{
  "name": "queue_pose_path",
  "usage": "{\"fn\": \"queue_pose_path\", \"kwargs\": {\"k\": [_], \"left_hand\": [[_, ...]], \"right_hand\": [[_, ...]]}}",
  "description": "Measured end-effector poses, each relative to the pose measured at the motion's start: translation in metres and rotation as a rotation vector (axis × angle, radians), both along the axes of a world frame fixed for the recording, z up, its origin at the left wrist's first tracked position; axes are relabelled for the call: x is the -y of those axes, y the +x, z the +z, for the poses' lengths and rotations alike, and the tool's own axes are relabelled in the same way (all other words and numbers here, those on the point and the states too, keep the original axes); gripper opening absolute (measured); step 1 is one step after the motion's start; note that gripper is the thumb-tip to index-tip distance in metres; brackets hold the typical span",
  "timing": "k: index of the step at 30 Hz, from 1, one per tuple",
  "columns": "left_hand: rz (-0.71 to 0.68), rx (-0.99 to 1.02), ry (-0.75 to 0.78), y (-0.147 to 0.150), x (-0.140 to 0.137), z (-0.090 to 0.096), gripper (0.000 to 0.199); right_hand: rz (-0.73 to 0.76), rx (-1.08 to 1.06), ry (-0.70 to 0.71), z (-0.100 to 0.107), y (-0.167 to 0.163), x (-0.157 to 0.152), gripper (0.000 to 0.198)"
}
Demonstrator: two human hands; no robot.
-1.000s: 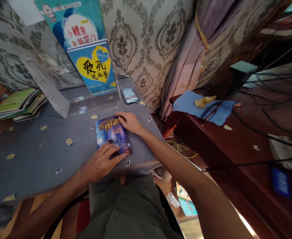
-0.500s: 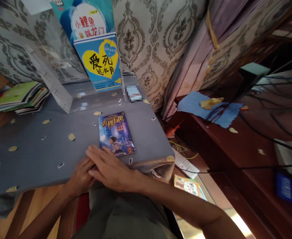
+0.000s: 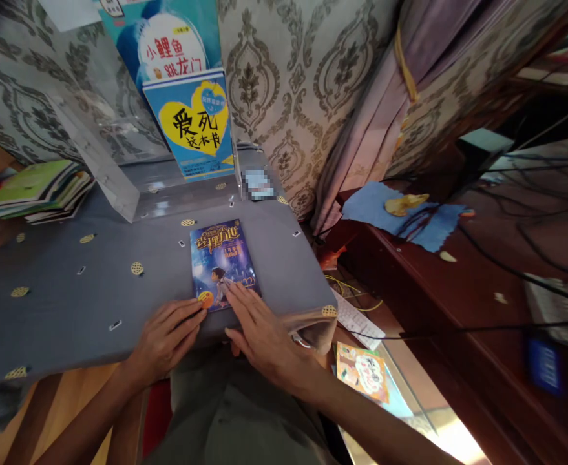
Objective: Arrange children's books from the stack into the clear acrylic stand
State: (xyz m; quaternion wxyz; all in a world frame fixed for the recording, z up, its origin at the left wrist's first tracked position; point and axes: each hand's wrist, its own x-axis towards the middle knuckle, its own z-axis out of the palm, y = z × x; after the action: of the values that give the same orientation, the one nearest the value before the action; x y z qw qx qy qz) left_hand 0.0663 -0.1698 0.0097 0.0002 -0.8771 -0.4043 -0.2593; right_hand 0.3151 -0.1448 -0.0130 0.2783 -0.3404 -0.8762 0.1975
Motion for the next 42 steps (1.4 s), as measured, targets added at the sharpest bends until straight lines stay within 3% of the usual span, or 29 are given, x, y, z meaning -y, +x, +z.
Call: {"fn": "queue_pose_path", "kwargs": {"k": [5,11,16,22,29,33,38,42], "left_hand": [[0.014,0.092,-0.089,0.005,-0.010,0.008,0.024],[0.124,0.068,-0.168,0.008,-0.039,0.011,0.015],[0.217,0.079,-0.220,0.006,-0.069,0.008,0.012],[0.294,0.071,-0.187,0.001,-0.105,0.004,0.011],[0.400,0.092,-0.254,0.003,-0.121,0.004,0.006],[0.433,0.363,-0.368,0.001,-0.123,0.002,0.014],[0.386,1.037,-0.557,0.003,-0.130,-0.003,0.030],[0.506,1.469,-0.702,0.012,-0.137,-0.005,0.039]], "right_hand": [[-0.028,-0.004,-0.019,-0.001,0.007,-0.010,0.070],[-0.067,-0.011,-0.069,0.005,0.003,-0.055,0.052],[-0.064,-0.031,-0.106,-0.001,-0.008,-0.103,0.051],[-0.114,-0.005,-0.051,-0.014,-0.029,-0.155,0.053],[-0.215,0.079,-0.016,-0.012,-0.045,-0.171,0.053],[-0.253,0.133,-0.021,-0.012,-0.047,-0.168,0.055],[-0.263,0.078,-0.025,-0.017,-0.045,-0.170,0.055],[-0.270,0.002,-0.043,-0.022,-0.042,-0.173,0.055]]}}
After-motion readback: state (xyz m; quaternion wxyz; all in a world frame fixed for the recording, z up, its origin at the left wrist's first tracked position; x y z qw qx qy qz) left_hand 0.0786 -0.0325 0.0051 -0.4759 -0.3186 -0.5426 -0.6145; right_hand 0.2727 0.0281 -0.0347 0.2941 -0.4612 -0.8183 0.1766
